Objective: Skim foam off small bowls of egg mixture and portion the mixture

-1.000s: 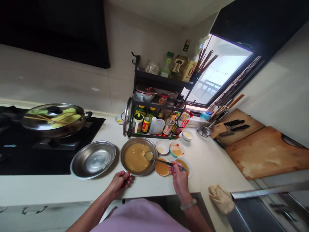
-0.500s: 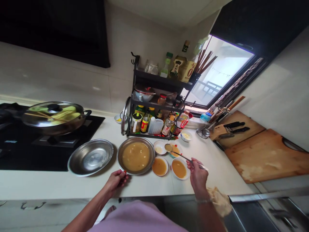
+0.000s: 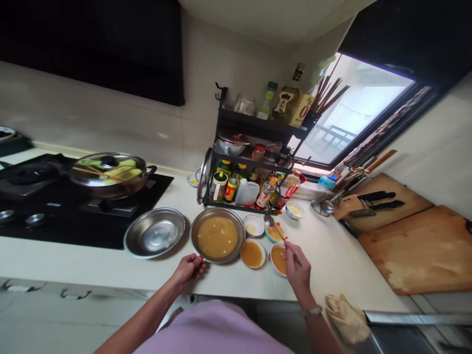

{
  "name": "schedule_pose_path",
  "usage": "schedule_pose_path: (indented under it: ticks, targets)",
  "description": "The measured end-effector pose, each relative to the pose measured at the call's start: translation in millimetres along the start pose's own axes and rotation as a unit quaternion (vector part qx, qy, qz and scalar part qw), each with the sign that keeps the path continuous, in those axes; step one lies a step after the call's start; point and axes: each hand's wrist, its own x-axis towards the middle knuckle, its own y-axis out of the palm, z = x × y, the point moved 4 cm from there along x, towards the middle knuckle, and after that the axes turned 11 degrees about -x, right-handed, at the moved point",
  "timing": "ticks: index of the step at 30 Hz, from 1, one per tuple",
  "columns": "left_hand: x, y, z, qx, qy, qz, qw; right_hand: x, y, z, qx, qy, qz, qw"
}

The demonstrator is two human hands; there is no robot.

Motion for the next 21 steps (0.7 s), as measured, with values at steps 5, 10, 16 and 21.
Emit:
schedule_pose_path:
  ticks: [5,10,16,21]
  targets:
    - [-1.6,1.1,-1.1,0.008,0.001,0.011,1.0,-15.3,55.7,30.1,0.072,0.028,0.083,0.994]
    - [-4.4,2.6,-4.7,0.016,0.005,0.009,1.0,-20.7,100.7,48.0,0.089,0.07,0.109,0.988]
    - [-7.2,3.7,-7.4,0.025,0.0,0.01,1.0,-25.7,125.6,40.6,0.176,0.239,0.08,0.951]
    - [-4.4,2.2,-5.2,0.018,0.005,0.017,1.0,-27.0,118.0,27.7,0.233,0.295,0.025,0.926]
